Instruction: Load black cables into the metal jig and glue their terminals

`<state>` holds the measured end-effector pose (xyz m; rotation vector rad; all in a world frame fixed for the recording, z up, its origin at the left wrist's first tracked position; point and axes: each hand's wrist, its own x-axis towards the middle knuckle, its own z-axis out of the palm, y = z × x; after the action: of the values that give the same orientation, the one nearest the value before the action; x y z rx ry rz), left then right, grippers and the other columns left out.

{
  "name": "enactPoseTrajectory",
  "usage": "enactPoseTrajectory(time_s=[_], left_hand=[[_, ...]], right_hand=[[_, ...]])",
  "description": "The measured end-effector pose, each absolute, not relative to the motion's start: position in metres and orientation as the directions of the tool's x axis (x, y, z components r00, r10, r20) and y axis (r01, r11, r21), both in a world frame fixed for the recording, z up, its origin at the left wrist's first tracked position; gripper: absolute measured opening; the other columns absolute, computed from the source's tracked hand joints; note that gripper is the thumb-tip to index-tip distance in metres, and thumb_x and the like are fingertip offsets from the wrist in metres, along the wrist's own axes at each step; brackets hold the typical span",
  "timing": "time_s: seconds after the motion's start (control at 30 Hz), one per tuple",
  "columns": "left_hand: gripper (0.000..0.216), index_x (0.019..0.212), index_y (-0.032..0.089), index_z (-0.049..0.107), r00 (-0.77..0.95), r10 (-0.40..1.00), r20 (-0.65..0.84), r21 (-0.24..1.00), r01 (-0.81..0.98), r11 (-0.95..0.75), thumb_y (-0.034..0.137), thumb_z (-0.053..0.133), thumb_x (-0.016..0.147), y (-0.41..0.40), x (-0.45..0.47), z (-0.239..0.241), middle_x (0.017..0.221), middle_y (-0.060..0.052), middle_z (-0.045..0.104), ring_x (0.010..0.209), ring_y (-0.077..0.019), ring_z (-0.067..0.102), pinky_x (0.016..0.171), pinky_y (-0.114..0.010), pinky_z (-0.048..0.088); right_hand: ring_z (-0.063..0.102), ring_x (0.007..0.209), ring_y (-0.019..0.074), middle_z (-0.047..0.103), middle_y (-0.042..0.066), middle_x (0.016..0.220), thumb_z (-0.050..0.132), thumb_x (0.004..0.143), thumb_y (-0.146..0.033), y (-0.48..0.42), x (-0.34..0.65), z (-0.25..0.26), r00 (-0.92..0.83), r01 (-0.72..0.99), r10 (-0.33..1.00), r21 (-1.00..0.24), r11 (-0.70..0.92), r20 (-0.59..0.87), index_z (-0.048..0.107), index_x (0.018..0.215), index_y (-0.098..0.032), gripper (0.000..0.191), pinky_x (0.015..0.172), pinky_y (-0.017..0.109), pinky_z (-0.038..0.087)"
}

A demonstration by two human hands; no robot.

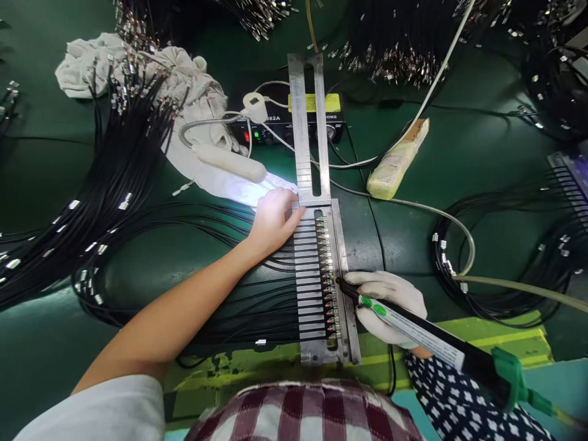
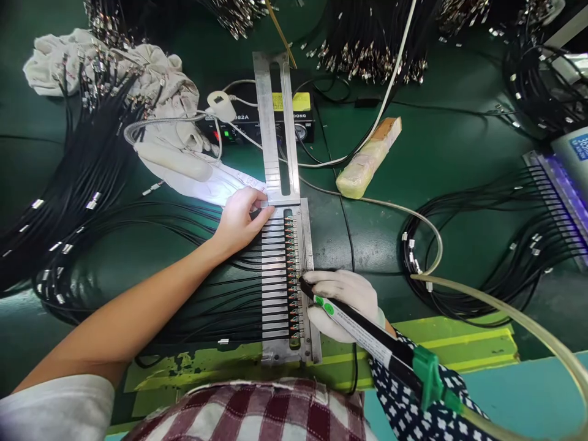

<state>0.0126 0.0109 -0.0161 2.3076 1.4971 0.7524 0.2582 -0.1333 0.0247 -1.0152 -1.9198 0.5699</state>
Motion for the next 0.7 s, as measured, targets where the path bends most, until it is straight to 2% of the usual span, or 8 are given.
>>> enactPoseTrajectory(time_s=[0.7], left_hand=[[0.010,0.090,0.020,0.055,0.324,0.911,0.253,0.515,0.753,-0.411,0.030,0.057,0.090,0.0106,0.0127,-0.0151,0.083,-0.004,0.058,0.082,-0.0208,0.054,0.077,-0.037,0.045]], right_hand=[[0.077,0.082,0.0229,0.078,0.009,0.094,0.067,0.076,-0.019,-0.1369,0.2598,0.0245,-0.294,0.417,0.824,-0.710,0.567,0.485,0.062,0.092,-0.022,0.017,0.070,0.033,0.061]])
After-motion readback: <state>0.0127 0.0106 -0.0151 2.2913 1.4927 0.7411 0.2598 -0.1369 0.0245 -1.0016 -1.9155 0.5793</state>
